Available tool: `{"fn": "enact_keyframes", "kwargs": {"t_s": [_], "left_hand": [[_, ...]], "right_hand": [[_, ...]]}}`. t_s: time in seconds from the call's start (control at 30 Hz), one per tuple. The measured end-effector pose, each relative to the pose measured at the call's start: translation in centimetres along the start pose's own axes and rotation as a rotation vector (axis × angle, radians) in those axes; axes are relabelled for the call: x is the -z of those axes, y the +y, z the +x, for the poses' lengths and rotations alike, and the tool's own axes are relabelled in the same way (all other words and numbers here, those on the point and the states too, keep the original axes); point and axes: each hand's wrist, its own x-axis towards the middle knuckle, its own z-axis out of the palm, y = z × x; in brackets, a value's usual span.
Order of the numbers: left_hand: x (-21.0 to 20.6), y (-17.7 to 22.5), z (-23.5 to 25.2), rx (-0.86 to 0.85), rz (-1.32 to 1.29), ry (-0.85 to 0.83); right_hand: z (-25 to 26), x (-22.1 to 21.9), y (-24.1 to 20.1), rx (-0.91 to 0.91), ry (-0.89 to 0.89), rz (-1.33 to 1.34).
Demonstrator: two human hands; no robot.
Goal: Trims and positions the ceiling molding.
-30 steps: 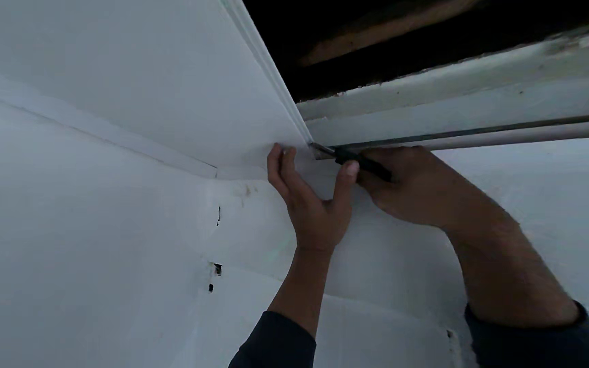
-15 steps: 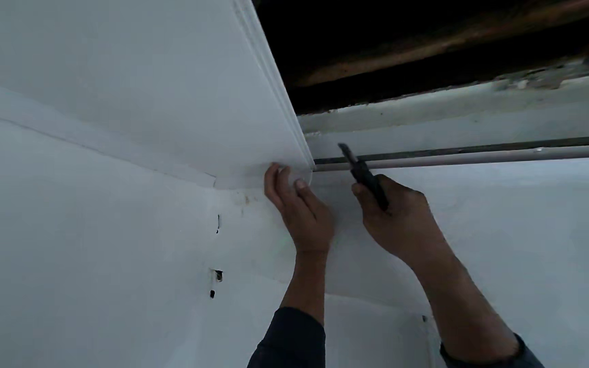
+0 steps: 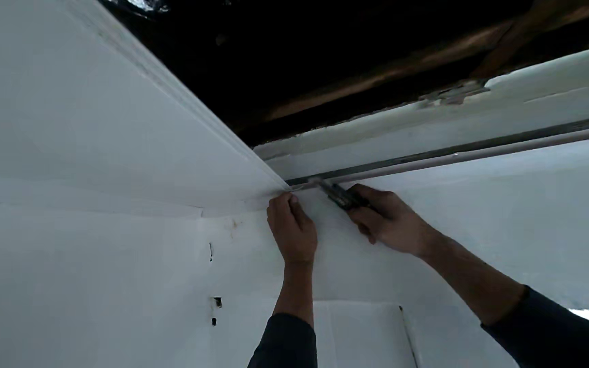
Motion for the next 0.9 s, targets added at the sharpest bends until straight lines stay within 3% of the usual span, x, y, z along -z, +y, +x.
{"fn": "enact_keyframes", "kwargs": {"t_s": [0.13,0.23,0.3,0.4,0.47,0.63,0.77,0.9], "left_hand": [[-0.1,0.1,0.1,0.035,-0.094,-0.001],[0.0,0.4,0.4,0.199,-0.116,0.015],[-0.1,0.6,0.4,0.214,-0.067,0.019],[-0.2,0.3,0.1,0.11,0.043,0.019],[0.0,0.2,-0.1,0.004,0.088,-0.067],[-0.1,0.1,-0.4,-0.298,-0.05,-0.188],[0.2,0.2,-0.3,-0.149,-0.192,-0.173],[0.1,0.8,-0.3,-0.053,-0.088,-0.104]], "right_hand": [[0.2,0.6,0.4,0.193,-0.013,-0.266],[0.2,1.2,0.5,0.188,-0.016,-0.36],[-0.1,1.7,0.5,0.182,-0.046,-0.461],[-0.7,2.5,-0.6,0.132,-0.16,-0.496],[-0.7,2.8,-1.0,0.131,-0.205,-0.529],[0.0,3.1,1.0,0.295,-0.113,-0.645],[0.5,2.2,1.1,0.28,-0.076,-0.739],[0.9,1.4,0.4,0.191,-0.099,-0.819]]}}
